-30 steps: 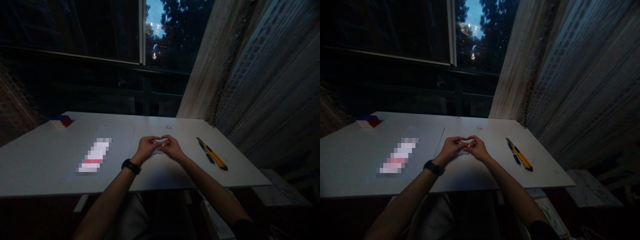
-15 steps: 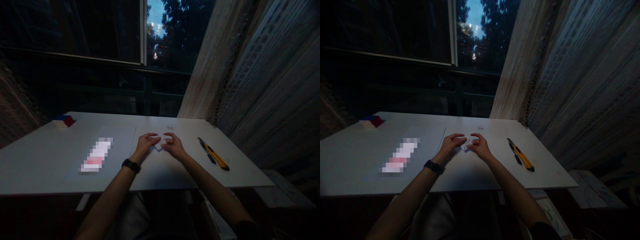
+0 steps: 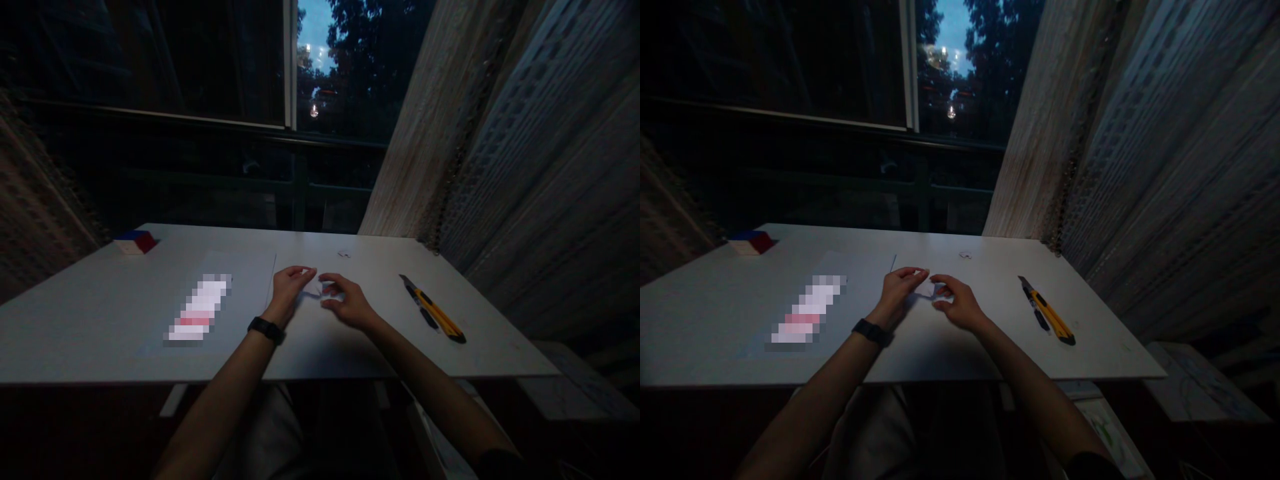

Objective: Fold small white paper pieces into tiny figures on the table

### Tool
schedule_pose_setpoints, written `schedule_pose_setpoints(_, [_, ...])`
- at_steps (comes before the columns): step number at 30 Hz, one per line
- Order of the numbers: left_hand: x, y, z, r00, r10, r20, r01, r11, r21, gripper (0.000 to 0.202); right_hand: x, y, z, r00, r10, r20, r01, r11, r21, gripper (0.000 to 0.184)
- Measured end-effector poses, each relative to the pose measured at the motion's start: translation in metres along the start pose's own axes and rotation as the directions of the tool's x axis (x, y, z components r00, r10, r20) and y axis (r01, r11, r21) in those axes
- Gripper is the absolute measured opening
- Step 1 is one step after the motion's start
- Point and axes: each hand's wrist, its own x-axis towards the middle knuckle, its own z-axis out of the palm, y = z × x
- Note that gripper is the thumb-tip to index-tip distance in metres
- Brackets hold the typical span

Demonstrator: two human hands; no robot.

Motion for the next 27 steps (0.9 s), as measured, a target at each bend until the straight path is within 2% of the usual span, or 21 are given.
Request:
schedule_pose_setpoints(3, [0.0003,-0.0008,-0.0007,0.999,-0.033,0.008,0.033,0.999,-0.029,0.040,-0.0006,0.0001,0.0051,0.996,-0.069,-0.056,0.064,0.994,-0.092,0.032])
schedule_pose_setpoints(7, [-0.0015,0.0001,0.0004,0.997,-0.046,0.062,0.046,0.999,-0.005,0.043,0.0011,0.0036,0.0051,0.985,-0.120,-0.122,0.107,0.988,-0.109,0.023])
schedule_pose_setpoints(13, [-0.0016,0.0001,0.0017,0.998,0.002,0.056,-0.003,1.000,0.021,0.045,-0.0004,0.0027,0.0005,0.978,-0.154,-0.137,0.139,0.983,-0.117,0.025])
schedule_pose_setpoints(19, [-0.0013,0.0024,0.0027,0.999,0.003,0.042,-0.004,0.999,0.044,0.044,-0.0004,0.0021,0.0030,0.978,-0.155,-0.143,0.138,0.983,-0.125,0.025])
schedule_pose_setpoints(27, [-0.0040,0.0024,0.0038,0.992,-0.044,0.121,0.048,0.998,-0.028,0.048,0.0037,0.0094,0.0043,0.964,-0.158,-0.215,0.124,0.979,-0.163,0.017])
